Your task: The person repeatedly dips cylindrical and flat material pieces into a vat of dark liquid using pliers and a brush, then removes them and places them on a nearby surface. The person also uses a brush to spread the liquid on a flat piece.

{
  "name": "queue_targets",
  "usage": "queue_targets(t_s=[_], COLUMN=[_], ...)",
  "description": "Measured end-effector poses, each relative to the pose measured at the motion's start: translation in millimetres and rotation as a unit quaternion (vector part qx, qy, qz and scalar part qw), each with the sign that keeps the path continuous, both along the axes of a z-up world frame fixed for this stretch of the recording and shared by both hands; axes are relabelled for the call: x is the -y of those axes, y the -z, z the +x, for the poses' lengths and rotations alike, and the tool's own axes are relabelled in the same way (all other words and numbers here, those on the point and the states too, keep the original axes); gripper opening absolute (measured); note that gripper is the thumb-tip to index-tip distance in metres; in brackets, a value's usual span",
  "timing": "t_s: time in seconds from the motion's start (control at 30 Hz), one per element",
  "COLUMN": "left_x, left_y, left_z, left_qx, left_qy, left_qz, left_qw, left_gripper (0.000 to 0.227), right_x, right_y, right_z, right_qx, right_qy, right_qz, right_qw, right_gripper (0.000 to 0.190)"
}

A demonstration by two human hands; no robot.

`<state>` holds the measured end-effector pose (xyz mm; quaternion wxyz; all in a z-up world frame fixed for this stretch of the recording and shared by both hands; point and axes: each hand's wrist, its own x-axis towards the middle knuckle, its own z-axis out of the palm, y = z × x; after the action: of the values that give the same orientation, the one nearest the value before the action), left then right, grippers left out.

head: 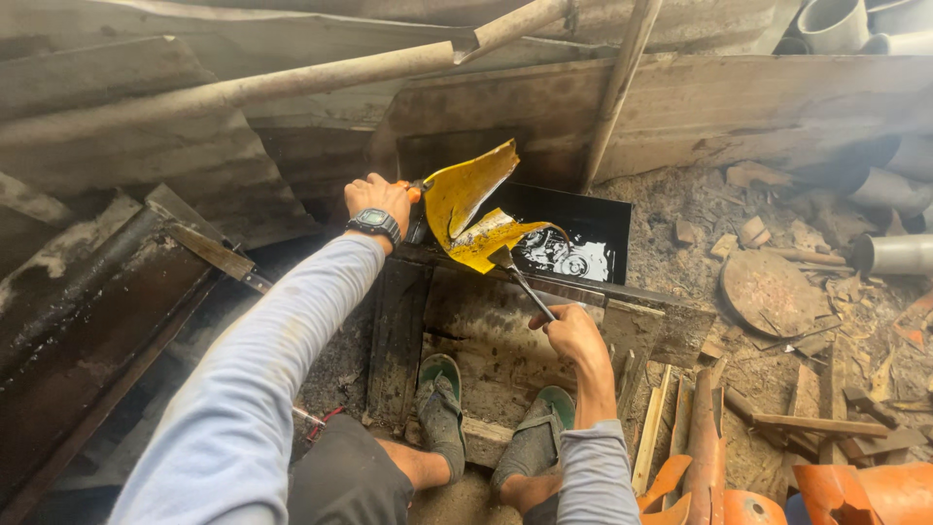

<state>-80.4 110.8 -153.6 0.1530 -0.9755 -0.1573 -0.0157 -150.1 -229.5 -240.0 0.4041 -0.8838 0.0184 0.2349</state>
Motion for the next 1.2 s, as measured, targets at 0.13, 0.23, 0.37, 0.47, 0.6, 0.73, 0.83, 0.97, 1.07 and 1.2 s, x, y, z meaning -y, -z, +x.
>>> queue_targets(t_s=[0.13,0.23,0.37,0.47,0.6,0.73,0.83,0.97,1.07,1.2], left_x=[-0.4,0.9,0.7,5.6,17.6,28.9,44.5,50.2,44.4,21.0], left_y=[-7.8,-17.4,-17.0,-4.8,18.9,32.6,24.7,27.4,35.0,36.3], left_z=[-7.3,-9.0,-16.7,-17.8,-8.3,-5.7,-6.3,-39.3,-74.4,-153.1], left_qx=[-0.035,-0.042,-0.05,-0.042,-0.011,0.026,0.017,0.026,0.049,0.097], left_qy=[0.001,0.004,0.01,0.004,-0.003,-0.017,0.022,0.007,-0.048,-0.091], left_qz=[-0.01,-0.037,-0.056,-0.027,-0.032,-0.038,-0.111,-0.211,-0.298,-0.386], left_qw=[0.999,0.998,0.997,0.999,0.999,0.999,0.993,0.977,0.952,0.913], left_gripper=[0.032,0.038,0.044,0.042,0.047,0.04,0.027,0.031,0.029,0.032], right_x=[5.8,11.6,13.7,14.4,18.4,26.1,43.6,72.0,96.8,118.1], right_y=[-2.2,4.2,19.1,22.6,22.3,28.1,31.0,28.7,15.9,-8.8], right_z=[-0.9,-1.6,-1.7,2.0,3.3,12.5,26.4,37.1,44.1,30.1], right_qx=[-0.009,0.013,0.056,0.072,0.015,0.038,0.083,0.08,-0.009,-0.006], right_qy=[-0.002,0.002,-0.014,-0.004,0.004,-0.006,-0.053,-0.05,-0.03,-0.089], right_qz=[-0.026,-0.024,-0.031,-0.026,-0.052,-0.049,-0.08,0.001,0.049,0.034], right_qw=[1.0,1.0,0.998,0.997,0.999,0.998,0.992,0.996,0.998,0.995], right_gripper=[0.043,0.044,0.042,0.042,0.045,0.038,0.038,0.024,0.044,0.05])
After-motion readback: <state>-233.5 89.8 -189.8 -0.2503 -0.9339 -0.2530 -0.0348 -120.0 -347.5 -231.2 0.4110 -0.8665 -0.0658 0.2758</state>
